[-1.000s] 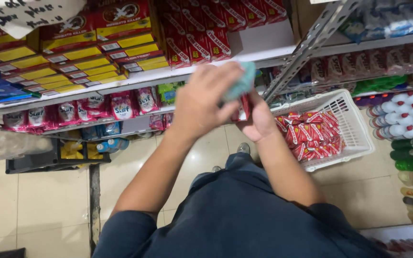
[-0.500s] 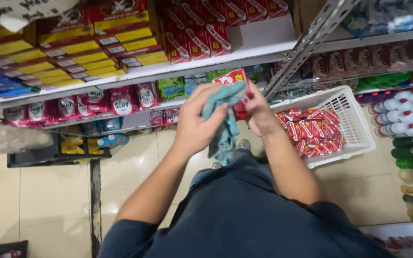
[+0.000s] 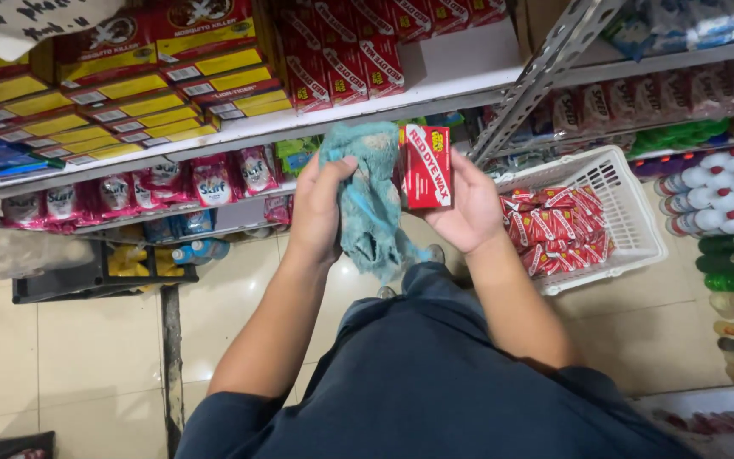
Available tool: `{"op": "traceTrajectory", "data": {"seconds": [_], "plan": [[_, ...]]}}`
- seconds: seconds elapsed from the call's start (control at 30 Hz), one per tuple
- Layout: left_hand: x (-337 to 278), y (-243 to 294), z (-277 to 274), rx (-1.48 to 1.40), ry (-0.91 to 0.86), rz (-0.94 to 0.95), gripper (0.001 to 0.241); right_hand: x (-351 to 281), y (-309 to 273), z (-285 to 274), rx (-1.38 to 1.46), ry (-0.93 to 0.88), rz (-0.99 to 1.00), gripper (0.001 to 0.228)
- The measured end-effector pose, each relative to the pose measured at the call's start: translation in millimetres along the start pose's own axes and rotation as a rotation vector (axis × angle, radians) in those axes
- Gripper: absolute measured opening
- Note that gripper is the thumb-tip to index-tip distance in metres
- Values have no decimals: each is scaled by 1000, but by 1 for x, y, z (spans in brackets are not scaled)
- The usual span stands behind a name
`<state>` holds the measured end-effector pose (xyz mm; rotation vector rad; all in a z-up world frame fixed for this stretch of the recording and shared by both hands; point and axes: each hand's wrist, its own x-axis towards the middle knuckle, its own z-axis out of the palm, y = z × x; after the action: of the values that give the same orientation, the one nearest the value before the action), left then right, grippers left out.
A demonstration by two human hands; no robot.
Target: Cleaning dust off boxes of floor wax and placing them into a plastic basket in a grocery store aisle.
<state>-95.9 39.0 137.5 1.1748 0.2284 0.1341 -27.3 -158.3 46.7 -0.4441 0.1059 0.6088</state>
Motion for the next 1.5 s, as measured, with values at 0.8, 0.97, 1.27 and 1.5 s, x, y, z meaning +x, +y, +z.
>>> {"op": "traceTrajectory", "data": {"seconds": [0.8, 0.97, 1.27, 1.5], "plan": [[15, 11, 7, 1158, -737, 804, 43, 2, 3, 43, -900, 47, -544, 46], [33, 10, -1, 901, -583, 863, 43, 14, 6, 32, -676, -59, -551, 48], [18, -18, -3, 1083, -580, 944, 46, 31, 8, -19, -365, 125, -307, 35], [21, -33, -33, 600, -378, 715, 36, 43, 3, -57, -257, 245, -224, 37]]}}
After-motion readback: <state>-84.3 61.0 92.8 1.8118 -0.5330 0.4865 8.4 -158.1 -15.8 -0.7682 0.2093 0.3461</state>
